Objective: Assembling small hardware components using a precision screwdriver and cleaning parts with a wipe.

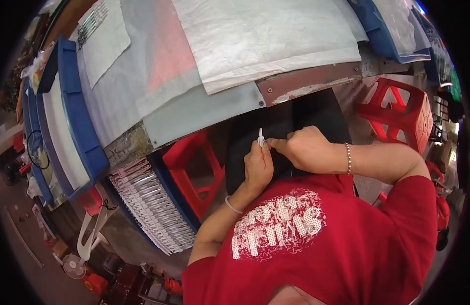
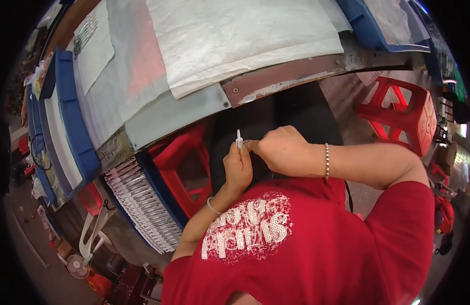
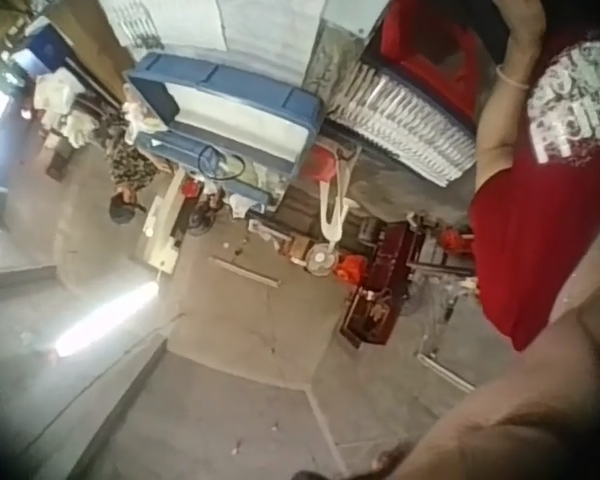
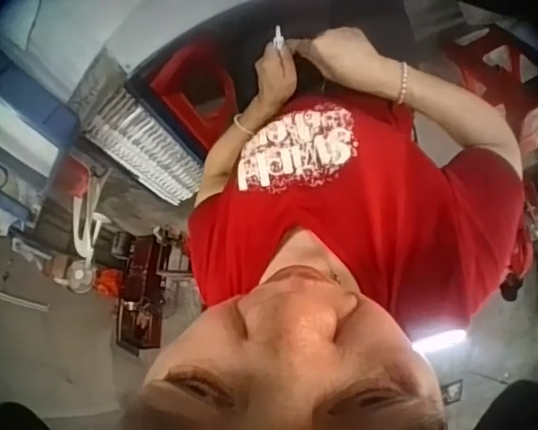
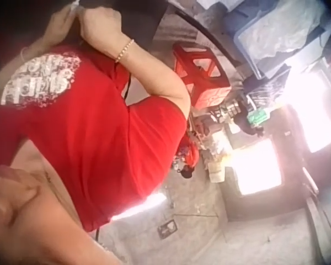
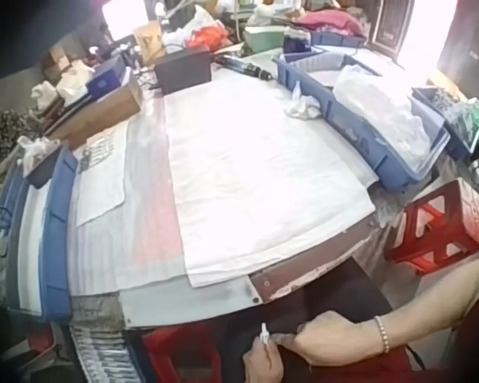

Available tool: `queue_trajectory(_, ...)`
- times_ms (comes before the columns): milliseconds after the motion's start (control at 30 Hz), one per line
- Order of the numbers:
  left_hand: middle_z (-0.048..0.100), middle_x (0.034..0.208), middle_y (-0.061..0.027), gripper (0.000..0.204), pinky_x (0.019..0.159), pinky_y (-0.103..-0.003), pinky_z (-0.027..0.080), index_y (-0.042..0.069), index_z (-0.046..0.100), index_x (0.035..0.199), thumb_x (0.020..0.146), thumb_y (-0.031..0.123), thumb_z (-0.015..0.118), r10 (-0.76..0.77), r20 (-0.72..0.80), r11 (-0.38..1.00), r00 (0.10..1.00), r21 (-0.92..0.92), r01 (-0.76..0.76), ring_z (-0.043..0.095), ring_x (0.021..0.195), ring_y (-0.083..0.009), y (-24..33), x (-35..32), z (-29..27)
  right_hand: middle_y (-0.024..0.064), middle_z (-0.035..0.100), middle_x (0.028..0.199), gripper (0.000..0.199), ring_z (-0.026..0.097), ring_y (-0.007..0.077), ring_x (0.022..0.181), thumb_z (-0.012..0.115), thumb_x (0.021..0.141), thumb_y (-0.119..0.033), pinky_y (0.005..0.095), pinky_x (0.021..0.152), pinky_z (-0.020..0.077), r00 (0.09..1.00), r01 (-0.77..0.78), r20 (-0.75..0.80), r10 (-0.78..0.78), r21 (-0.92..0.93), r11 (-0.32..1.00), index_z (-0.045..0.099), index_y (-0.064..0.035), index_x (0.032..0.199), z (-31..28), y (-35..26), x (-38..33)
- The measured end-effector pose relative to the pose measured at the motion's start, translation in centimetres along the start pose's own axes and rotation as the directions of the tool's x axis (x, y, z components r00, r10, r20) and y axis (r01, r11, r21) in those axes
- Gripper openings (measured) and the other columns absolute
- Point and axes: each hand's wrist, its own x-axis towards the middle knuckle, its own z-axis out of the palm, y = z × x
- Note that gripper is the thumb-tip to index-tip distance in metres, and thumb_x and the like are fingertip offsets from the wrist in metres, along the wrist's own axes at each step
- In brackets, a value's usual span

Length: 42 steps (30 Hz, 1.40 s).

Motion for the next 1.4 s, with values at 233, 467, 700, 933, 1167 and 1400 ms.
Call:
queue_trajectory(233,0.059,0.066,-0.0161,0.017,0.044,-0.039,0.042,-0.002,0.051,0.091,0.097,0.014,0.047,-0.075,0.041,0.987,0.996,-0.136,0.080,0.060,0.052,-0.0304,-0.1,-0.2,-0.9,0.0200,0.067,0.100,0.034,0.067,0.0333,0.089,0.060,0.086,-0.012,0.0360,0.078,0.0516,0.975,-0.033,-0.160,0.156,0.590,0.807,0.061,0.0004,0.117,1.8,1.0,-0.6)
queue_trajectory(467,0.056,0.073,-0.0005,0.028,0.059,-0.021,0.044,0.002,0.063,0.113,0.099,0.023,0.052,-0.154,0.283,0.829,0.947,-0.485,0.279,0.054,0.063,-0.0060,3.7,-0.1,-6.6,0.0134,0.057,0.086,0.023,0.058,0.0326,0.081,0.066,0.080,-0.009,0.0384,0.071,0.0487,0.873,0.168,-0.483,0.069,0.430,0.887,0.065,-0.0014,0.102,3.0,-1.5,-3.0)
queue_trajectory(700,0.062,0.075,-0.0016,0.023,0.055,-0.018,0.041,-0.001,0.063,0.107,0.088,0.012,0.066,-0.401,0.514,0.528,0.758,-0.546,0.650,0.052,0.058,-0.0058,4.5,0.4,-7.4,0.0040,0.063,0.070,0.023,0.057,0.0073,0.065,0.065,0.089,-0.018,0.0223,0.060,0.0459,0.994,-0.089,0.076,0.082,0.983,0.163,0.067,0.0032,0.082,5.1,-2.3,-0.1)
queue_trajectory(933,0.059,0.074,-0.0044,0.019,0.055,-0.023,0.043,-0.003,0.065,0.104,0.090,0.010,0.062,-0.301,0.275,0.907,0.913,-0.212,0.363,0.056,0.064,-0.0100,4.6,-1.5,-5.6,0.0034,0.061,0.059,0.021,0.053,0.0056,0.054,0.067,0.082,-0.014,0.0208,0.050,0.0396,0.986,-0.149,0.136,0.096,0.977,0.153,0.068,0.0015,0.067,6.4,-1.2,0.2)
queue_trajectory(1167,0.053,0.075,-0.0071,0.017,0.052,-0.025,0.040,-0.005,0.063,0.103,0.094,0.006,0.054,-0.207,0.152,0.965,0.967,-0.135,0.227,0.053,0.061,-0.0118,5.5,-0.8,-5.3,0.0056,0.060,0.055,0.027,0.052,0.0071,0.051,0.068,0.079,-0.017,0.0226,0.048,0.0389,0.971,-0.221,0.198,0.131,0.957,0.191,0.064,0.0029,0.061,5.6,-1.4,1.8)
queue_trajectory(1400,0.052,0.074,-0.0091,0.013,0.050,-0.027,0.039,-0.006,0.062,0.097,0.093,0.004,0.056,-0.185,0.206,0.964,0.961,-0.150,0.218,0.052,0.058,-0.0143,5.5,-0.4,-5.6,0.0045,0.060,0.056,0.024,0.051,0.0068,0.050,0.065,0.082,-0.013,0.0249,0.048,0.0395,0.975,-0.207,0.183,0.130,0.955,0.211,0.065,0.0023,0.063,5.5,-1.5,1.4)
